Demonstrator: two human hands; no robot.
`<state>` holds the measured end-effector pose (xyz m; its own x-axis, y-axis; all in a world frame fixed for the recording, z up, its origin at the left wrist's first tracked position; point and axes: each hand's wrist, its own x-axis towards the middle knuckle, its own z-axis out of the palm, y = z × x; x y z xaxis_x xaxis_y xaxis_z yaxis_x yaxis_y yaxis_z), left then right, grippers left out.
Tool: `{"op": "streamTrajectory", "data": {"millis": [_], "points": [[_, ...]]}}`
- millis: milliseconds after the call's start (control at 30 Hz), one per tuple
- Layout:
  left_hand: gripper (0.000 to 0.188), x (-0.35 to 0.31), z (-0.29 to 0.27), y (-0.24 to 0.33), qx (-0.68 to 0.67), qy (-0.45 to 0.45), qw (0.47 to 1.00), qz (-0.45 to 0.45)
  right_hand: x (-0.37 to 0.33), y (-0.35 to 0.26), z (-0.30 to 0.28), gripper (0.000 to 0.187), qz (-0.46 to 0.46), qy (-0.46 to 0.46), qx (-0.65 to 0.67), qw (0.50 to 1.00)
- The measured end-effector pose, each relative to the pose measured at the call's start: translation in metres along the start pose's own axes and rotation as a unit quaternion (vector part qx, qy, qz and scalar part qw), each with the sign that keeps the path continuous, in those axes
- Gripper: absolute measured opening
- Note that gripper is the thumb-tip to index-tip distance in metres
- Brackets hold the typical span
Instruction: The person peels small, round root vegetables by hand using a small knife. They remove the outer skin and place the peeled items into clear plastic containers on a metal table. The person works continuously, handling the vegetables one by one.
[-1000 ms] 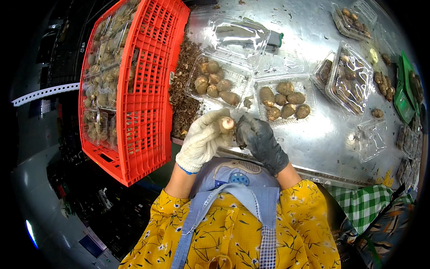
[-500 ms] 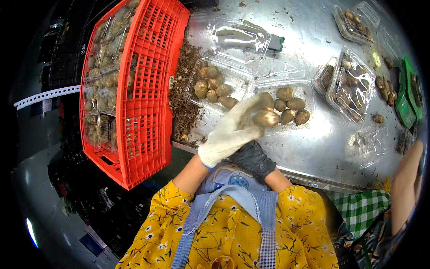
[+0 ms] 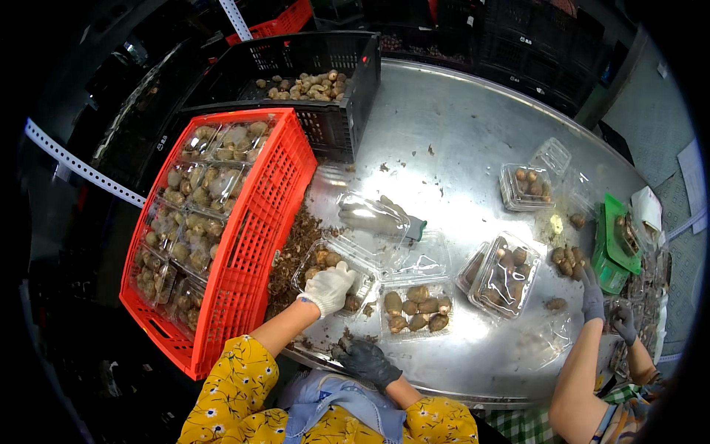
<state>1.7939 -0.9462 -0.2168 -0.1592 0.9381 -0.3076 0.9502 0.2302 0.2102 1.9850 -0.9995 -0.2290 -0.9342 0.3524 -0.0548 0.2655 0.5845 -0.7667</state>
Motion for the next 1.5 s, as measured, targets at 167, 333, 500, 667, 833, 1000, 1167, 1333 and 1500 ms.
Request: {"op": "streamTrajectory", "data": {"millis": [167, 333, 500, 667, 833, 1000, 1167, 1333, 1500], "points": [[0.026, -0.025, -0.058, 0.012, -0.198, 0.007, 0.979, -0.039, -0.012, 0.016, 0.006, 0.033, -0.146, 0.121, -0.18, 0.965], [0.044, -0.089, -0.037, 0.007, -0.624, 0.053, 0.779, 0.032, -0.01, 0.012, -0.008, 0.026, 0.145, 0.027, 0.152, 0.977], [0.045, -0.14, -0.041, 0.028, -0.618, 0.037, 0.78, -0.088, 0.004, -0.02, -0.041, 0.04, 0.076, 0.171, 0.094, 0.978], [0.046, -0.154, -0.043, 0.038, -0.409, 0.11, 0.904, -0.059, 0.015, -0.02, -0.031, 0.04, -0.009, 0.173, 0.001, 0.985], [0.048, -0.153, -0.047, 0.033, -0.664, 0.013, 0.741, -0.095, -0.01, 0.001, -0.009, 0.033, -0.087, 0.189, -0.094, 0.974], [0.048, -0.15, -0.046, 0.022, -0.559, 0.011, 0.829, -0.005, -0.016, -0.005, -0.027, 0.029, -0.111, 0.204, -0.058, 0.971], [0.042, -0.144, -0.06, 0.035, -0.256, 0.08, 0.956, 0.121, -0.002, -0.031, -0.055, 0.023, -0.001, 0.12, 0.061, 0.991], [0.043, -0.142, -0.068, 0.031, -0.349, 0.006, 0.926, 0.143, -0.019, 0.007, -0.02, 0.018, -0.155, 0.243, -0.096, 0.953], [0.039, -0.139, -0.069, 0.028, -0.322, 0.02, 0.93, 0.175, -0.019, -0.01, -0.039, 0.02, -0.01, 0.117, 0.097, 0.988]]}}
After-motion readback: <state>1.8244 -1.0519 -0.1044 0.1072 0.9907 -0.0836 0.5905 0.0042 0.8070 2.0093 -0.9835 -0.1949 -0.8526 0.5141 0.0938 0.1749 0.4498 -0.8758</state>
